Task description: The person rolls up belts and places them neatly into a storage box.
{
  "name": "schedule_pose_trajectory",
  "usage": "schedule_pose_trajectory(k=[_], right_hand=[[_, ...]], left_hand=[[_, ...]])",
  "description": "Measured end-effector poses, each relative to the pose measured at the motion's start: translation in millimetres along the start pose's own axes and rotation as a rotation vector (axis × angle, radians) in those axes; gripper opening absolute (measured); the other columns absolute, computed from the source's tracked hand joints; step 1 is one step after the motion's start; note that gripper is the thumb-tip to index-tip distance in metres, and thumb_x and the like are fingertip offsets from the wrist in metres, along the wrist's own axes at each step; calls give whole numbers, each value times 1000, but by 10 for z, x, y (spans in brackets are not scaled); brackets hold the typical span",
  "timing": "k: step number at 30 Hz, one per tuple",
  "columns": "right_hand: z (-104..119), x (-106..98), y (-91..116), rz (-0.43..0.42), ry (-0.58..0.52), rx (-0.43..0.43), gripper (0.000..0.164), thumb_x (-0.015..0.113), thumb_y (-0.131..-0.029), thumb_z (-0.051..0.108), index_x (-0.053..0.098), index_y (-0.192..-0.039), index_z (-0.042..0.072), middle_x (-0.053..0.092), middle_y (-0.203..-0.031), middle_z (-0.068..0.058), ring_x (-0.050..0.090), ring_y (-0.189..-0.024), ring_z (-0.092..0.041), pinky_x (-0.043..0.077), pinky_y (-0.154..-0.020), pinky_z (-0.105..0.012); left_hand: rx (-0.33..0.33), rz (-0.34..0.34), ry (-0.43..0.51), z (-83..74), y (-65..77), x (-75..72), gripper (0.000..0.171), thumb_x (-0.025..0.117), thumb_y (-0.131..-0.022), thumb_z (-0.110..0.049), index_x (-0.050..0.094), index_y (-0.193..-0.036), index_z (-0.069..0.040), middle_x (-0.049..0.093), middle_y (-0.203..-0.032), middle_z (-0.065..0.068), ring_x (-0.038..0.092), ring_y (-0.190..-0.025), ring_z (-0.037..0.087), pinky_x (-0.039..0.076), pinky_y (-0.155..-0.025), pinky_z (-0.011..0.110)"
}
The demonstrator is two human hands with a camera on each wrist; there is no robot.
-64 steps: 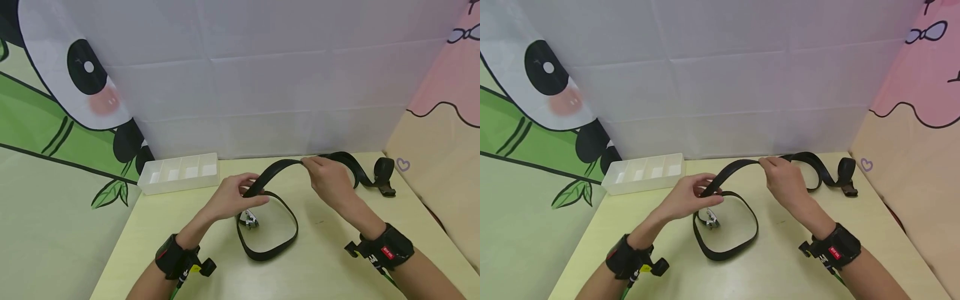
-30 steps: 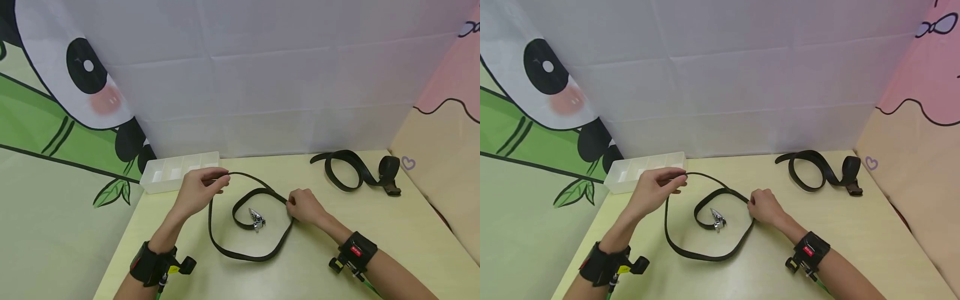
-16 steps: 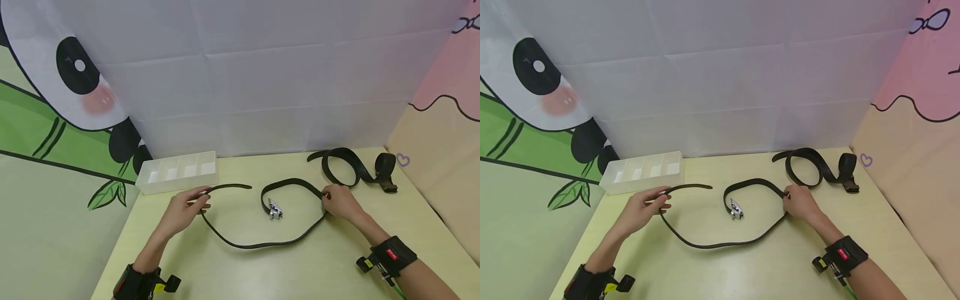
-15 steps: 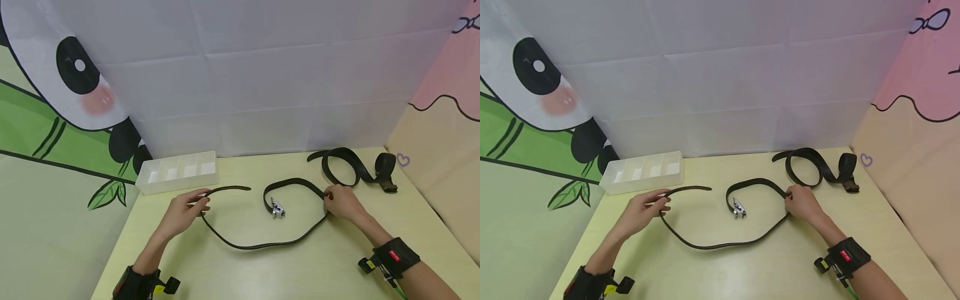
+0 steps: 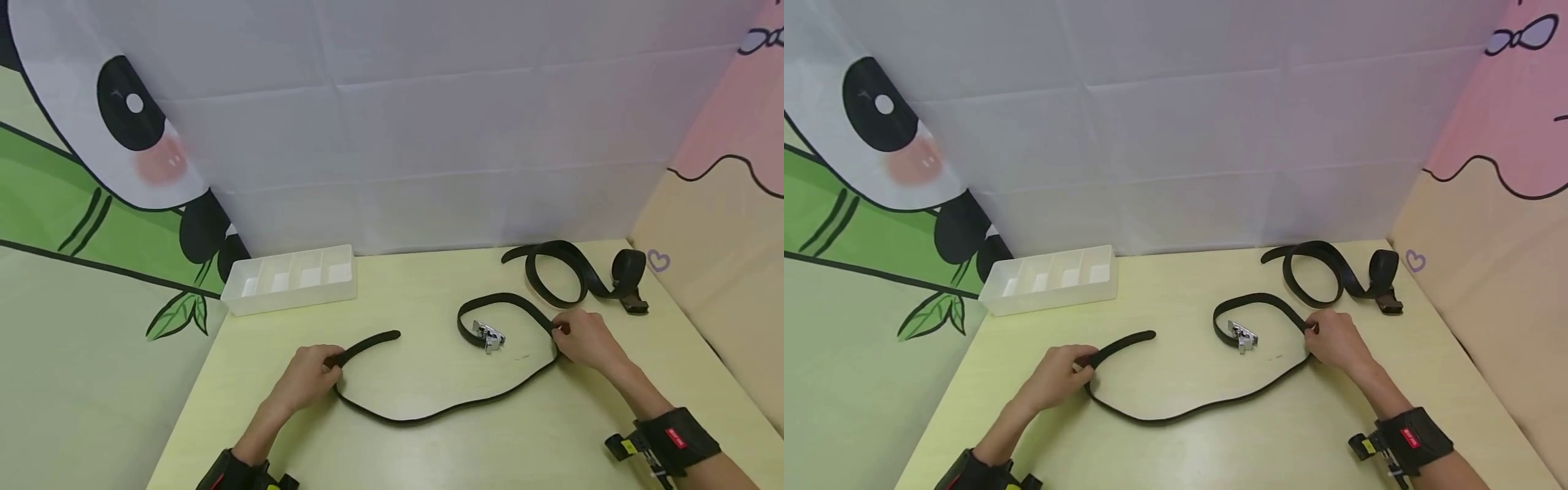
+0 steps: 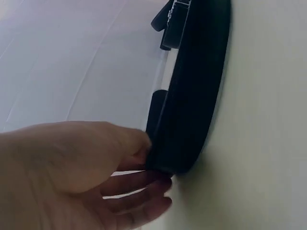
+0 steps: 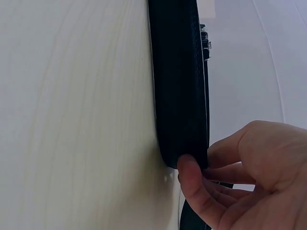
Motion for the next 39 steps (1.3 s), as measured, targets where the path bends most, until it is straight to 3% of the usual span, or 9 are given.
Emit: schedule_pose_trajectory(k=[5,10,17,21,24,27,29,35,39], right_hand=[[12,16,-6,-3,-2,-3,18,68,-100,2,84,-103,-3,80,-88,-11,62,-70,-17,49,-62,-33],[31,43,-21,-1,5,-3,17,68,-100,2,85,-103,-2,80,-87,-11,63,-71,-18,49,-61,-33],[31,48,-35,-3,33,-1,19,69,-100,4,85,-107,-3,82,-92,-14,67,-74,-19,52,-63,-36],[61,66,-27,2,46,28,22,69,-102,8,82,-113,-6,81,-91,-15,68,-72,-21,52,-61,-38],[185,84,17,-47,101,20,26,72,-103,12,79,-118,-9,80,-99,-23,74,-80,-36,59,-65,-50],[423,149,94,-155,158,-100,26,78,-100,12,80,-116,-8,80,-109,-27,77,-98,-48,63,-81,-63],[626,235,173,-203,162,-243,22,83,-97,11,82,-114,-3,81,-114,-22,77,-108,-47,63,-92,-64],[1117,629,524,-49,130,-768,27,93,-94,27,82,-115,13,78,-116,3,73,-109,-17,64,-96,-38],[1187,813,668,-44,172,-952,30,98,-87,26,81,-111,18,73,-108,8,68,-99,-10,59,-89,-27]], left_hand=[[124,168,-140,-66,-214,-74,61,77,-92,5,66,-152,2,73,-149,19,72,-135,37,61,-110,55],[227,276,-154,-99,-503,-53,81,76,-90,8,51,-166,-1,61,-166,18,59,-154,40,51,-125,59],[317,211,-101,-246,-920,97,55,74,-109,-13,60,-161,-3,72,-153,15,72,-139,34,58,-117,53],[391,182,-102,-307,-1076,176,39,69,-108,0,72,-147,-4,79,-142,14,79,-125,31,65,-107,47],[416,184,-113,-315,-1124,209,40,66,-106,10,75,-142,-4,80,-140,15,81,-122,32,66,-103,45],[420,180,-126,-300,-1133,221,43,64,-104,13,75,-142,-3,80,-141,15,80,-124,32,66,-103,45],[422,174,-126,-289,-1130,225,43,63,-104,14,75,-142,-3,80,-140,15,79,-124,32,66,-103,45],[426,170,-122,-268,-1111,228,42,64,-105,13,75,-142,-3,80,-141,15,78,-128,32,65,-105,46],[431,163,-131,-240,-1087,220,42,63,-104,13,76,-141,-3,80,-139,15,78,-128,33,65,-106,46]])
Point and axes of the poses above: each hand's wrist, its own y-axis away from the middle knuckle, its own x-axis out of the palm, z = x × y, the point moved 1 cm from there along -y, towards the middle knuckle
